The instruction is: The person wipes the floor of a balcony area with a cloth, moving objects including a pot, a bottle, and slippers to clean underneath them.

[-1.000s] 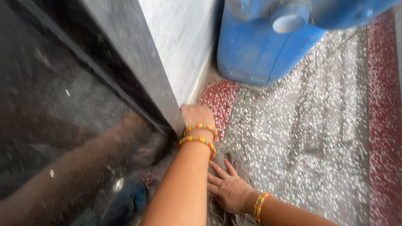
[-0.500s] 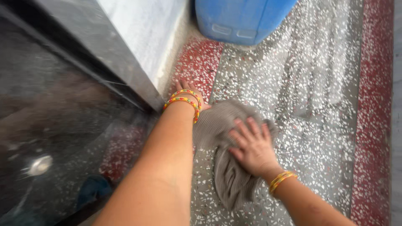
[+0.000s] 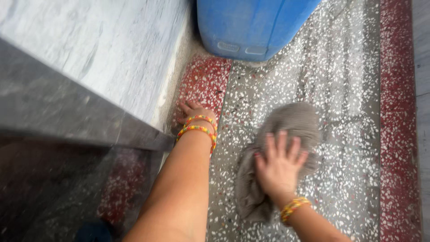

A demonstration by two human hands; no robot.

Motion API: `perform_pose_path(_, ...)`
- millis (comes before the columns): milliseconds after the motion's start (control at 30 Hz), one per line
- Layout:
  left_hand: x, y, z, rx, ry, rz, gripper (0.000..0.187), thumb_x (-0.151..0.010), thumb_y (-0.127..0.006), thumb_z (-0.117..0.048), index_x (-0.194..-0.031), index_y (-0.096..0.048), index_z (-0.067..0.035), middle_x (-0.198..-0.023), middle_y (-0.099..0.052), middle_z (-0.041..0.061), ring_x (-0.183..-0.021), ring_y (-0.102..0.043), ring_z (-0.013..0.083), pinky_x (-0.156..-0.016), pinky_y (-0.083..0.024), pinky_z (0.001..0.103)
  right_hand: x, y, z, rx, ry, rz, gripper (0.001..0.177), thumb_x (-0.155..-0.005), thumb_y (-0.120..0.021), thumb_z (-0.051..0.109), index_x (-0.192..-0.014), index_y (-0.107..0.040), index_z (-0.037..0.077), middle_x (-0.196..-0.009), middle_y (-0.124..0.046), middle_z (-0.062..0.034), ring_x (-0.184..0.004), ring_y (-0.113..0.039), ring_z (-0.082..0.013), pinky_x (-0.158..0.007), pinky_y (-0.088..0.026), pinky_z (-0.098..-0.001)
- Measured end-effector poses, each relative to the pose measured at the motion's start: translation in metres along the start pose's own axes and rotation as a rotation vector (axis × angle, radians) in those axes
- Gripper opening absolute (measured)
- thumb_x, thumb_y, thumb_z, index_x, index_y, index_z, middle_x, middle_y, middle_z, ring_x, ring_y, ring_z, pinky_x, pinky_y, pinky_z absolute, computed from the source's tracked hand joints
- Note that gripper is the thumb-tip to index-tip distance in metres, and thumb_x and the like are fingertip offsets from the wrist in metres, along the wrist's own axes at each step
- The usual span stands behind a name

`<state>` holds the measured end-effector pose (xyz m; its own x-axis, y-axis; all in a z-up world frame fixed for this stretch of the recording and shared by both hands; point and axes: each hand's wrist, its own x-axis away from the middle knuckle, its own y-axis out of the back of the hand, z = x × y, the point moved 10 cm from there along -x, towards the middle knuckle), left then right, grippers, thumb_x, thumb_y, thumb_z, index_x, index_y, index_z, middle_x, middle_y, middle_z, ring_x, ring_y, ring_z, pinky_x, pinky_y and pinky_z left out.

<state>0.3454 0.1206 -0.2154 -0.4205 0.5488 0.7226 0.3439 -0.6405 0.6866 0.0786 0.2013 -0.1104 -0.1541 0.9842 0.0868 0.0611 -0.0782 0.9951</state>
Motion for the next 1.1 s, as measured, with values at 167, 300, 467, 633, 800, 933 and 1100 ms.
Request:
perform_pose_path(167, 0.019, 0.013, 0.000, -0.091, -0.034, 0.140, 0.105, -0.089, -0.083, -0.032, -0.166, -0.014, -0.016, -0.173, 0.005, 0.013, -0.156, 0.010, 0.0458, -0.118, -0.027, 0.065, -0.023, 0.034, 0.104, -0.109, 0.526, 0.003, 0.068, -0.095, -0.046, 0.054, -0.154, -0.038, 0.021, -0.164, -0.022, -0.0091, -0.151, -0.011, -0.0417, -0.118, -0.003, -0.0665)
perform_pose_path(300, 0.022, 0.015, -0.002, -0.123, -0.005, 0.165, 0.091, -0.091, -0.079, -0.030, -0.163, -0.025, -0.020, -0.174, 0.012, 0.018, -0.155, 0.012, 0.0527, -0.116, -0.028, 0.070, -0.075, 0.031, 0.084, -0.063, 0.615, 0.064, 0.066, -0.094, -0.044, 0.057, -0.152, -0.039, 0.025, -0.164, -0.023, -0.0038, -0.152, -0.012, -0.0350, -0.119, -0.004, -0.0640)
perform_pose_path(467, 0.006, 0.013, -0.001, -0.037, 0.011, 0.090, 0.100, -0.093, -0.075, -0.034, -0.166, -0.009, -0.016, -0.171, 0.011, 0.017, -0.153, 0.015, 0.0518, -0.115, -0.019, 0.077, -0.134, 0.014, -0.056, -0.058, 0.016, 0.091, 0.066, -0.098, -0.037, 0.058, -0.156, -0.034, 0.027, -0.170, -0.012, -0.0008, -0.156, -0.002, -0.0303, -0.121, -0.002, -0.0612)
perform_pose_path(633, -0.009, 0.008, -0.002, 0.051, 0.054, 0.105, 0.101, -0.095, -0.072, -0.036, -0.166, -0.002, -0.020, -0.172, 0.015, 0.013, -0.155, 0.018, 0.0449, -0.115, -0.023, 0.074, -0.081, -0.015, -0.196, -0.197, -0.577, 0.253, 0.082, -0.092, -0.030, 0.071, -0.162, -0.011, 0.033, -0.171, 0.007, -0.0027, -0.155, 0.013, -0.0364, -0.117, 0.002, -0.0691)
perform_pose_path(800, -0.004, 0.009, -0.003, 0.031, 0.043, 0.107, 0.101, -0.096, -0.068, -0.040, -0.166, 0.001, -0.018, -0.172, 0.015, 0.013, -0.154, 0.016, 0.0445, -0.115, -0.022, 0.074, 0.004, -0.038, -0.211, -0.181, -0.776, 0.238, 0.087, -0.089, -0.032, 0.075, -0.162, -0.011, 0.032, -0.172, 0.005, -0.0077, -0.155, 0.012, -0.0444, -0.112, -0.001, -0.0788)
perform_pose_path(933, 0.010, 0.021, -0.006, -0.099, 0.022, 0.048, 0.088, -0.100, -0.061, -0.037, -0.166, -0.005, -0.019, -0.172, 0.008, 0.013, -0.155, 0.009, 0.0458, -0.115, -0.027, 0.072, 0.065, -0.052, -0.166, -0.033, -0.519, 0.327, 0.092, -0.088, -0.033, 0.077, -0.162, -0.007, 0.029, -0.169, 0.007, -0.0158, -0.151, 0.011, -0.0505, -0.109, -0.005, -0.0797)
perform_pose_path(1100, 0.019, 0.028, -0.005, -0.107, 0.017, 0.028, 0.073, -0.106, -0.051, -0.034, -0.165, -0.012, -0.018, -0.173, 0.005, 0.013, -0.157, 0.006, 0.0438, -0.113, -0.033, 0.074, 0.177, -0.072, -0.102, 0.176, -0.052, 0.575, 0.100, -0.089, -0.039, 0.079, -0.162, 0.000, 0.021, -0.166, 0.012, -0.0225, -0.147, 0.011, -0.0578, -0.111, -0.008, -0.0752)
